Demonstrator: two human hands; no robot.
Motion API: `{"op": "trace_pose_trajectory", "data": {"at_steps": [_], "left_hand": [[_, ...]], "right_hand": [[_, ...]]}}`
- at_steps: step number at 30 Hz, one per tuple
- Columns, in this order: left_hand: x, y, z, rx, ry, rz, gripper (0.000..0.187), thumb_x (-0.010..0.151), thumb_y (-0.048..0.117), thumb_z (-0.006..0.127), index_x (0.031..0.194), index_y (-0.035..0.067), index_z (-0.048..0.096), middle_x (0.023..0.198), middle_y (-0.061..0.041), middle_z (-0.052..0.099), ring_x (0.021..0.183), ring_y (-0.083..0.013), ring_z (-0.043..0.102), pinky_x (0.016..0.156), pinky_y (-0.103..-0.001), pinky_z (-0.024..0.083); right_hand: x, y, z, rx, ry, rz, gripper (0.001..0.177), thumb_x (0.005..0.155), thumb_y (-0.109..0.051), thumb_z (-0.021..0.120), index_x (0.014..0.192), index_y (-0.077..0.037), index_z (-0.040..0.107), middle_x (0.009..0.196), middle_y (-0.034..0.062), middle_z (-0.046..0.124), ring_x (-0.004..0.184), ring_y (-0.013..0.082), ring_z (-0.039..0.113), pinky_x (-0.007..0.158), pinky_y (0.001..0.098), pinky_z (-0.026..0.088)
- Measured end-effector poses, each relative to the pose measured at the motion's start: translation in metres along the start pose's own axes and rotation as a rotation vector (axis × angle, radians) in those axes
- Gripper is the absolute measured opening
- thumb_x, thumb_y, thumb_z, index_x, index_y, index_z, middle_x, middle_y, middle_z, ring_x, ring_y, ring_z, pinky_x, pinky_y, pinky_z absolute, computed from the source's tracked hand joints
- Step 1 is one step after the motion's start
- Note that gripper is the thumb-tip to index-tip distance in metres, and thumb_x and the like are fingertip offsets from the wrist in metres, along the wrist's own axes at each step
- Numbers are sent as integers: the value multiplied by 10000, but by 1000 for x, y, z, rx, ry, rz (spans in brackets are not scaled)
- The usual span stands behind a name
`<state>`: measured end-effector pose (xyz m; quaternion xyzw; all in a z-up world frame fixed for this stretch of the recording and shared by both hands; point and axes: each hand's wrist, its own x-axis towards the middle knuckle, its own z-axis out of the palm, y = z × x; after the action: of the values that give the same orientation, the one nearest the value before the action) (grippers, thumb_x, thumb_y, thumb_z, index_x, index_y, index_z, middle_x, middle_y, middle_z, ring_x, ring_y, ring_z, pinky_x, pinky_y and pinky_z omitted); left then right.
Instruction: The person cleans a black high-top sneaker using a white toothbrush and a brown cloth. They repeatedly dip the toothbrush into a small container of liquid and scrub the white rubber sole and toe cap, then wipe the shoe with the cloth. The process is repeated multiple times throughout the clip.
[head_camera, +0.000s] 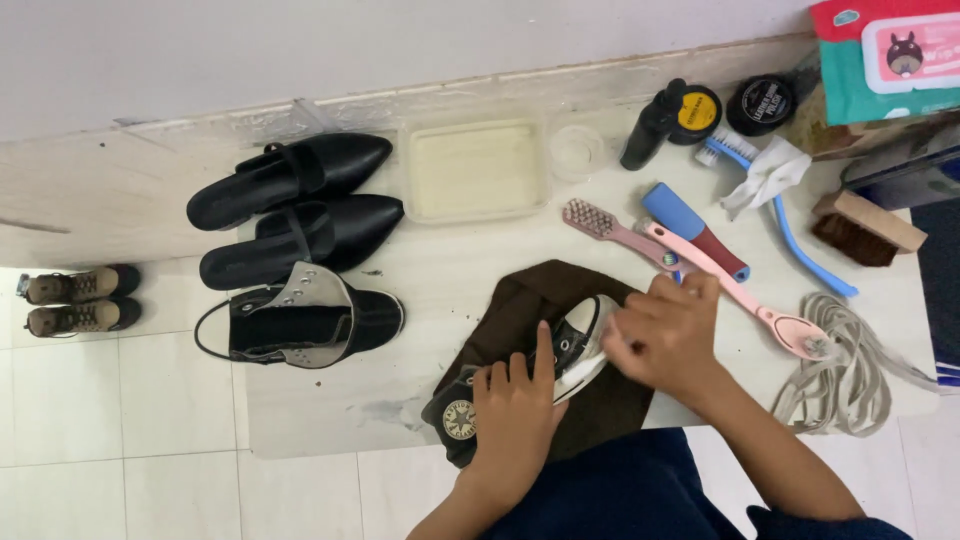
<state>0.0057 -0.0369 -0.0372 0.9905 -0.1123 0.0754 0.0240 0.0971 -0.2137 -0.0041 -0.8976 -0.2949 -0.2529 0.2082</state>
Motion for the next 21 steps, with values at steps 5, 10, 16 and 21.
{"op": "trace_pose_trajectory", "data": {"at_steps": [5,10,16,21], "left_hand": [[-3,-1,-2,-31,-56,-8,1061,462,563,947,1339,99,570,793,-55,653,676,-226,635,701,-409,526],[-2,0,2,-49,-67,-24,1006,502,542,938,1324,82,585,834,-49,665,707,-226,646,713,-396,506],[-4,1,7,-15,-62,-14,1039,465,580,930,1301,62,595,803,-37,631,691,-218,617,719,-403,505],[-4,1,2,-13,-66,-27,993,487,570,923,1284,66,611,811,-37,646,721,-215,631,725,-401,514]], "right_hand": [[-12,39,8,-40,-11,103,410,905,-207,435,496,-218,417,432,-40,357,525,163,343,750,409,270],[-1,18,0,5,4,-100,354,823,-127,550,498,-171,414,475,-37,444,544,155,406,755,370,234],[-1,18,4,-41,15,-19,357,831,-140,458,485,-207,400,425,-41,361,514,177,335,697,416,242],[4,48,-4,-125,-15,100,395,801,-71,568,505,-170,325,462,-57,373,560,160,424,743,412,203]]}}
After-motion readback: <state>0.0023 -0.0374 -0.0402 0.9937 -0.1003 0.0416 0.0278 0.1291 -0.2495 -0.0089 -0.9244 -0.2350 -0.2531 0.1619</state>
